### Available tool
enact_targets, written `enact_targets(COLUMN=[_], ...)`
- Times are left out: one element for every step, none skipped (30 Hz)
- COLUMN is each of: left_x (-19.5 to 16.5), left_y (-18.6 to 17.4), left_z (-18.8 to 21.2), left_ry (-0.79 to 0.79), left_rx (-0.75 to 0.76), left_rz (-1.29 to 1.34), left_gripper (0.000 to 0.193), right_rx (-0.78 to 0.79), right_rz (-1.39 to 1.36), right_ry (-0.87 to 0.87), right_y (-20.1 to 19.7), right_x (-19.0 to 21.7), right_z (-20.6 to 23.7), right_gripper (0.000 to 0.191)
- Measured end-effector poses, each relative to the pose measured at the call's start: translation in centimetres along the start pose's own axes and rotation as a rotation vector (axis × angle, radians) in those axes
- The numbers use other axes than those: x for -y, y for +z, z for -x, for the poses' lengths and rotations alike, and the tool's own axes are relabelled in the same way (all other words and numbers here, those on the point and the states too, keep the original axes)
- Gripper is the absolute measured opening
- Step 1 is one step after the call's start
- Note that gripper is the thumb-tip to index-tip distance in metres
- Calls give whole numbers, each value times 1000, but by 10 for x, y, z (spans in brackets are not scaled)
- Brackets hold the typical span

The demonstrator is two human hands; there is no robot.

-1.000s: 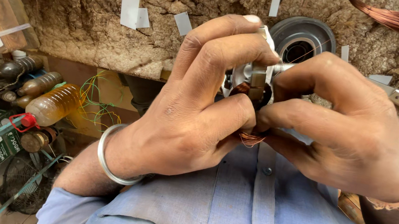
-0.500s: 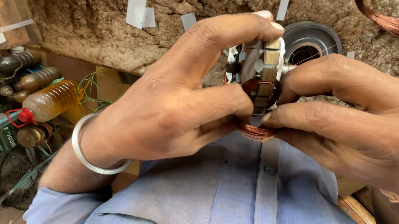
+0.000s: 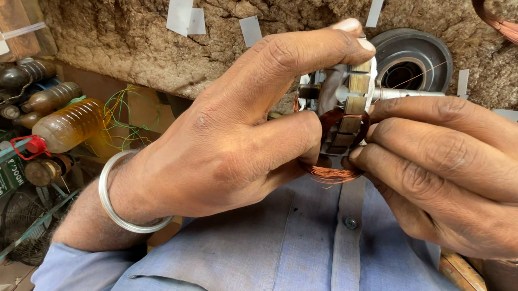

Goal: The person winds enameled copper wire by hand around the slots of a motor armature, pressing and tucking the wire bundles to seat them, then folds a length of wire and continues winding it around the armature body. The armature rests on a cluttered workbench with scissors and wire spools nearby.

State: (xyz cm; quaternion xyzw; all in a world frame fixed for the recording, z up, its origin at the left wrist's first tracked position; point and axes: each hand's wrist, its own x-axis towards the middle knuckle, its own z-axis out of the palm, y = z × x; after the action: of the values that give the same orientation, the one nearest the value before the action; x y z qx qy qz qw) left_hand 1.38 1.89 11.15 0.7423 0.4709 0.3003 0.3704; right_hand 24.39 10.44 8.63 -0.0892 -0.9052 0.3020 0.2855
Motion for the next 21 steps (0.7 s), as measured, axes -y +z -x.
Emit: enact_targets(left_x=[0,0,0,0,0,0,-1,-1,-1,-1,-2,-1,-1,-1,-1,-1,-1,-2,-2,-2,-3], left_y=[1,2,3,3,3,3,3,3,3,2,2,2,2,2,2,3,3,3,3,2,1], left_z=[0,0,0,0,0,0,0,0,0,0,0,-1,-1,0,0,-1,-1,-1,-2,-4,-5], left_ry=[-1,-1,-1,-3,-4,-5,-6,-7,-9,-14,-19,-10,-3,3,9,16,19,21,20,15,10], left_rx=[-2,-3,-4,-4,-3,-1,2,3,5,5,6,2,-2,-4,-7,-9,-10,-11,-11,-2,7], left_rz=[10,15,19,17,9,2,-10,-15,-20,-15,-10,-28,-44,-53,-63,-65,-65,-65,-63,-50,-36], left_gripper=[23,23,23,23,22,22,22,23,23,23,23,23,22,22,22,22,22,22,22,22,22], right_rx=[-9,-18,-18,-17,-16,-16,-15,-15,-27,-38,-50,-56,-61,-66,-63,-61,-57,-63,-69,-75,-70], right_rz=[16,33,41,49,56,54,51,49,33,16,-1,-2,-4,-8,-11,-14,-17,-29,-39,-49,-57], right_ry=[-11,-21,-13,-6,1,7,12,16,8,0,-7,-23,-37,-51,-54,-57,-60,-50,-39,-29,6], right_y=[1,2,2,2,2,2,2,2,3,3,3,3,4,4,5,5,5,5,5,4,3], right_x=[-1,-1,0,0,0,1,1,1,0,-1,-2,-3,-4,-5,-6,-7,-7,-7,-7,-7,-6], right_z=[1,3,4,4,5,5,5,5,4,4,3,3,3,3,3,3,4,4,4,5,5], right_gripper=[19,20,20,20,20,20,20,20,19,18,16,17,17,18,18,17,17,18,18,19,18])
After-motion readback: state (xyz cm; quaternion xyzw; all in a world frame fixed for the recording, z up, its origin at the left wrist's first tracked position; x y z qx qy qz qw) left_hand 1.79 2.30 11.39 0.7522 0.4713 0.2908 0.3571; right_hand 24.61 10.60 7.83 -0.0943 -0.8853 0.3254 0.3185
